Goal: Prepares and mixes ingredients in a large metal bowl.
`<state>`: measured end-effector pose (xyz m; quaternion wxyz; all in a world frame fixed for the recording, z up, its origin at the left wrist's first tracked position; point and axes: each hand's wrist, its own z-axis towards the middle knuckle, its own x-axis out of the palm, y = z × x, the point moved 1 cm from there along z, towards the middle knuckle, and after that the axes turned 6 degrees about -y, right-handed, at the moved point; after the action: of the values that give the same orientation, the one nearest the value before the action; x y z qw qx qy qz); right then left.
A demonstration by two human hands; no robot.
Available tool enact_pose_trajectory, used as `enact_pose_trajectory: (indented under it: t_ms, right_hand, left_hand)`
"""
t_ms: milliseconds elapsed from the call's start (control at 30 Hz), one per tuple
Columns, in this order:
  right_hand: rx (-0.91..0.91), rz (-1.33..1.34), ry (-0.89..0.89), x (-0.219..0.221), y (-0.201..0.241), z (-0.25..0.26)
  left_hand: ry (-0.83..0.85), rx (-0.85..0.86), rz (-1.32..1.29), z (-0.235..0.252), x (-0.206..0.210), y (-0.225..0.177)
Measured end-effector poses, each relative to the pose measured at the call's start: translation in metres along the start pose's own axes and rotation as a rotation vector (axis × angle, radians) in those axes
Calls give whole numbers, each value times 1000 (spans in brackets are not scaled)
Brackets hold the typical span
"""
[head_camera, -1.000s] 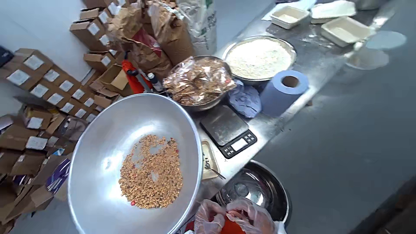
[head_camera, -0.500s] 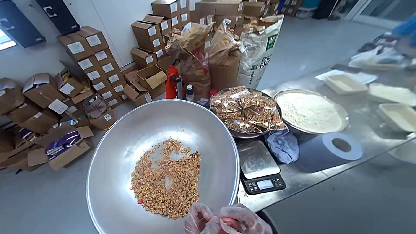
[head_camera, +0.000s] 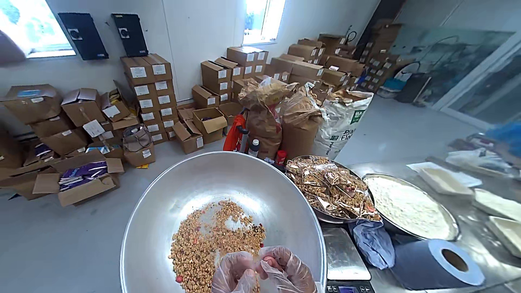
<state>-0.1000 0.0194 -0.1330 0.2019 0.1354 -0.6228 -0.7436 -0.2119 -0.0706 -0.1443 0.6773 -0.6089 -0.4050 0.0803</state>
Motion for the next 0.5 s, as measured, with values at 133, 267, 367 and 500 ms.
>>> enact_pose_trajectory:
  t_ms: [133,267,367,500]
  right_hand:
    - [180,27,106,7,2,12]
    - [302,-57,204,13,-6,20]
    - [289,-87,167,16,-15,19]
    - [256,-191,166,16,-25,23]
  left_hand:
    - [-50,70,-4,15,-9,1]
    - [-142,53,-60,30,-16,1]
    - [-159,52,-153,37,-25,10]
    - [-127,117,33,41,-33,16]
